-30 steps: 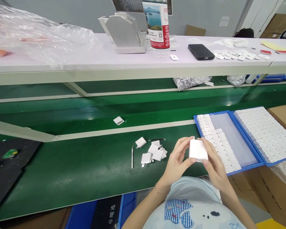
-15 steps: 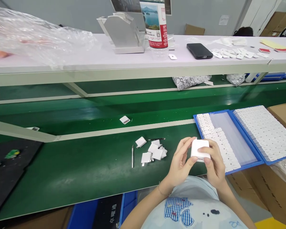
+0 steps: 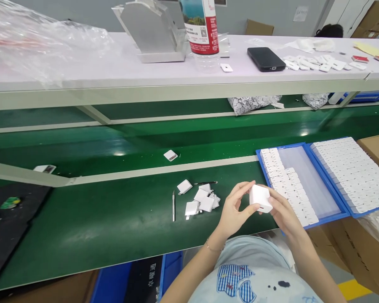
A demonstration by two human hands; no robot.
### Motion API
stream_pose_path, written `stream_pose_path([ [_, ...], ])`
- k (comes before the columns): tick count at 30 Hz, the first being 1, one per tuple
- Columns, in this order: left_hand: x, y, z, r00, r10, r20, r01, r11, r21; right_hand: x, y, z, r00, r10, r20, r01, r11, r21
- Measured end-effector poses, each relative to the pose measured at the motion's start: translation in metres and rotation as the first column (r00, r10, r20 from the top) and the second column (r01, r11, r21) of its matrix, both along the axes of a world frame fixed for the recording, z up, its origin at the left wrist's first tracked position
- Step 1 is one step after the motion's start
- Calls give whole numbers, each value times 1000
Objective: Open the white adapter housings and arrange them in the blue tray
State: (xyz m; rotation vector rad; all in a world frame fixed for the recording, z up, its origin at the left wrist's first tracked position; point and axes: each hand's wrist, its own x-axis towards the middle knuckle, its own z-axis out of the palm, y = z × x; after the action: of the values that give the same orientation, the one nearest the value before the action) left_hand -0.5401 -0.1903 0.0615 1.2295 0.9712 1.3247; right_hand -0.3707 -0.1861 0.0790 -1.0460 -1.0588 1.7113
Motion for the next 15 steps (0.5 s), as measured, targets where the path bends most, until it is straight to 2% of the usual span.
stream_pose_path([
  [2,2,2,-3,1000,-14,9,15,999,-43,2,3,0,999,17,-27,-20,994,-111],
  [6,11,4,-3,999,20,37,-17,997,-71,1,5,-1,994,-71,-78,52,974,-222],
  [11,24,9,-5,992,100,-79,-111,983,-149,-4,0,-16,996,-78,-45,66,972,-227],
  [15,20,18,-21,974,182,-137,-211,946,-247,15,9,-35,992,-112,62,121,980,-157],
])
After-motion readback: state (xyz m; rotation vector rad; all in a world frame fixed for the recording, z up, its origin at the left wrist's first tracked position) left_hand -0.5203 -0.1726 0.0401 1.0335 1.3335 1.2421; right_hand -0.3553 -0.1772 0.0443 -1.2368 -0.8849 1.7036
